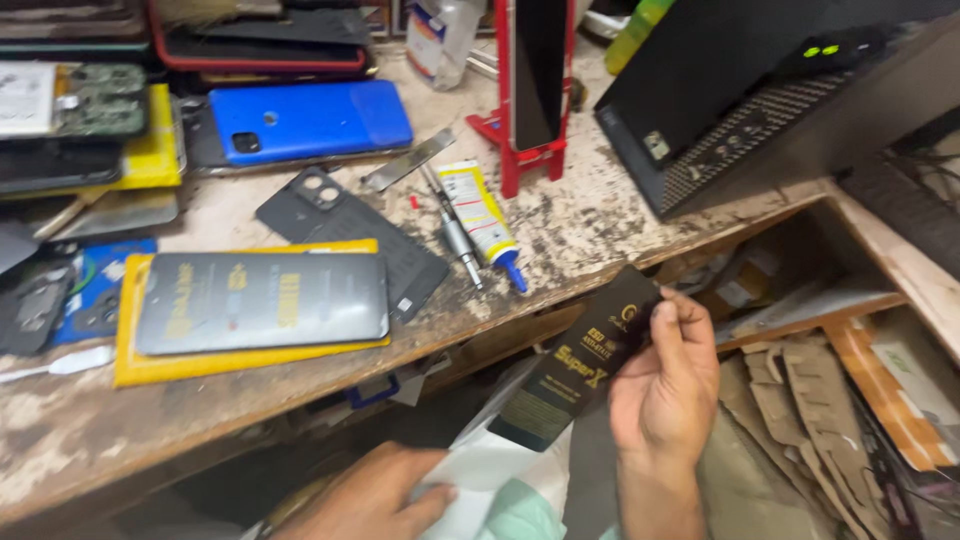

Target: The person handles a smartphone and its components on a cluttered workbench. They peel a protective film from the screen, apply adhesive from a tube to the phone's frame, and attach a black back cover. The person also handles a blue back cover and various tools.

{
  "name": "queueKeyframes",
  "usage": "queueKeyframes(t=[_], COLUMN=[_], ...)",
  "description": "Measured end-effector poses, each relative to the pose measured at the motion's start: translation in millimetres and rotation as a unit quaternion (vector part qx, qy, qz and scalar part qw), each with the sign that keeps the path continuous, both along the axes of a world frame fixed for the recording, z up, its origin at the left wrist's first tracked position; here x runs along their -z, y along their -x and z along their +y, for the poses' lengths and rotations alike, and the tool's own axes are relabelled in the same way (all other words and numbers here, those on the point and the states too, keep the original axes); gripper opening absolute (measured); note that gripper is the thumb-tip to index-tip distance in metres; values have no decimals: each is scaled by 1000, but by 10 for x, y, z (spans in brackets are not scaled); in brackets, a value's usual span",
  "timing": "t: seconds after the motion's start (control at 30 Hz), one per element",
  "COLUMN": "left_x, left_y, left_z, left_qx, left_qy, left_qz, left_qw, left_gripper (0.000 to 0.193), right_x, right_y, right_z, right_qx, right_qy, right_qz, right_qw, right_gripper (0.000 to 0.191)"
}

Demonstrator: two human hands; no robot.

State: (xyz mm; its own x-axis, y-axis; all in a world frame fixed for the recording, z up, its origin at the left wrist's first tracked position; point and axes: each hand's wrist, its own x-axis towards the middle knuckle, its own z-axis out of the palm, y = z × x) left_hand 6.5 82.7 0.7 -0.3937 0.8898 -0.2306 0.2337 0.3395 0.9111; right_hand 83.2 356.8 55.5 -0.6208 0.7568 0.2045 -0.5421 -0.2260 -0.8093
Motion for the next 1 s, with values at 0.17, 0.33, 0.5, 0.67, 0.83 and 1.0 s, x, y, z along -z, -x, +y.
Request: queueKeyframes(t=[0.17, 0.33, 0.5, 0.67, 0.83, 1.0], left_x=[-23, -160, -222, -320, -486, -603], left_y=[-14, -77, 66, 167, 269, 338], left_z=[-299, -570, -846, -1177, -1330, -1603], left_qx=[-278, -329, -547, -633, -630, -698], left_qy=[-72, -164, -250, -278, -306, -323], left_qz=[-244, -222, -141, -91, -31, -46], left_qw=[926, 903, 786, 716, 713, 638], left_gripper=[40, 28, 29, 34, 37, 36], right_x=[-90, -8, -349, -498, -521, -772], right_y=[143, 266, 532, 652, 946, 1361], right_z=[-269, -1124, -1444, -1537, -1522, -1543], right_qx=[-48, -225, -181, -196, -213, -213], right_qy=[-113, -314, -722, -785, -799, -782], right_qz=[-104, -252, -40, -122, -85, -128], right_qw=[987, 887, 666, 575, 556, 572], right_gripper=[21, 27, 66, 70, 72, 66])
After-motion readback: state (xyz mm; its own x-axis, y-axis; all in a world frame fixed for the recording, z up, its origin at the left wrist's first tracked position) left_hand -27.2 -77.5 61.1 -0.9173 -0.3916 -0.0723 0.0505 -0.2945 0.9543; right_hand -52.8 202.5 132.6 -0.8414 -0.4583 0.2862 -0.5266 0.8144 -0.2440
